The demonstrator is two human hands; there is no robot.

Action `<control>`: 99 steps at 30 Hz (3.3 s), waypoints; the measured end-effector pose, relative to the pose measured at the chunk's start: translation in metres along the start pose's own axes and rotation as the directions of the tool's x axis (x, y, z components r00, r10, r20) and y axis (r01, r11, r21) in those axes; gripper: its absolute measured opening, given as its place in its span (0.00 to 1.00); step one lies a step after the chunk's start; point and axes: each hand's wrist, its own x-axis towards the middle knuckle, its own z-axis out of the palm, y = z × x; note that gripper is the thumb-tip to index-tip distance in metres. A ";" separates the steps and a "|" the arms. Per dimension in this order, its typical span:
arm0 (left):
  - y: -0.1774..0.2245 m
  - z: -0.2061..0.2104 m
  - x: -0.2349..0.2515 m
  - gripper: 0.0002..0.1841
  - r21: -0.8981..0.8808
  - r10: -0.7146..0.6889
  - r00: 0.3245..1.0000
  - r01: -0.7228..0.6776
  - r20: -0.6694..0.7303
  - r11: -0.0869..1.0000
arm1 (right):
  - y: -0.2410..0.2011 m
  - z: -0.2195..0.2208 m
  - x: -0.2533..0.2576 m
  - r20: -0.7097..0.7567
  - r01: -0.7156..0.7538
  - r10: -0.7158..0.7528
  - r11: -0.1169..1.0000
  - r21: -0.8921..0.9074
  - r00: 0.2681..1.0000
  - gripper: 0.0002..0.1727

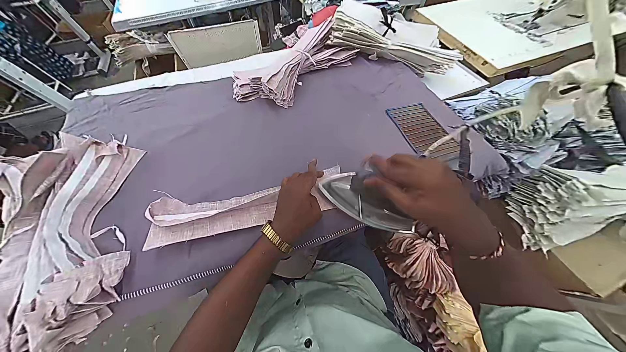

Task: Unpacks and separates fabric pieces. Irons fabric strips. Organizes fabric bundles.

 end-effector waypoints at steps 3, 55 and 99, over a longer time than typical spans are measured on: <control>-0.003 -0.015 -0.007 0.25 0.125 0.010 1.000 -0.010 0.003 0.992 | -0.015 0.008 0.004 0.142 0.142 -0.128 0.985 -0.097 0.982 0.24; -0.158 -0.217 -0.142 0.20 -0.245 -0.601 0.612 0.567 -0.514 0.787 | -0.212 0.136 0.120 0.252 0.287 -0.270 0.957 -0.033 0.929 0.26; -0.170 -0.206 -0.146 0.22 -0.129 -0.496 0.689 0.512 -0.528 0.849 | -0.113 0.083 0.083 0.218 0.303 -0.290 0.952 -0.030 0.932 0.24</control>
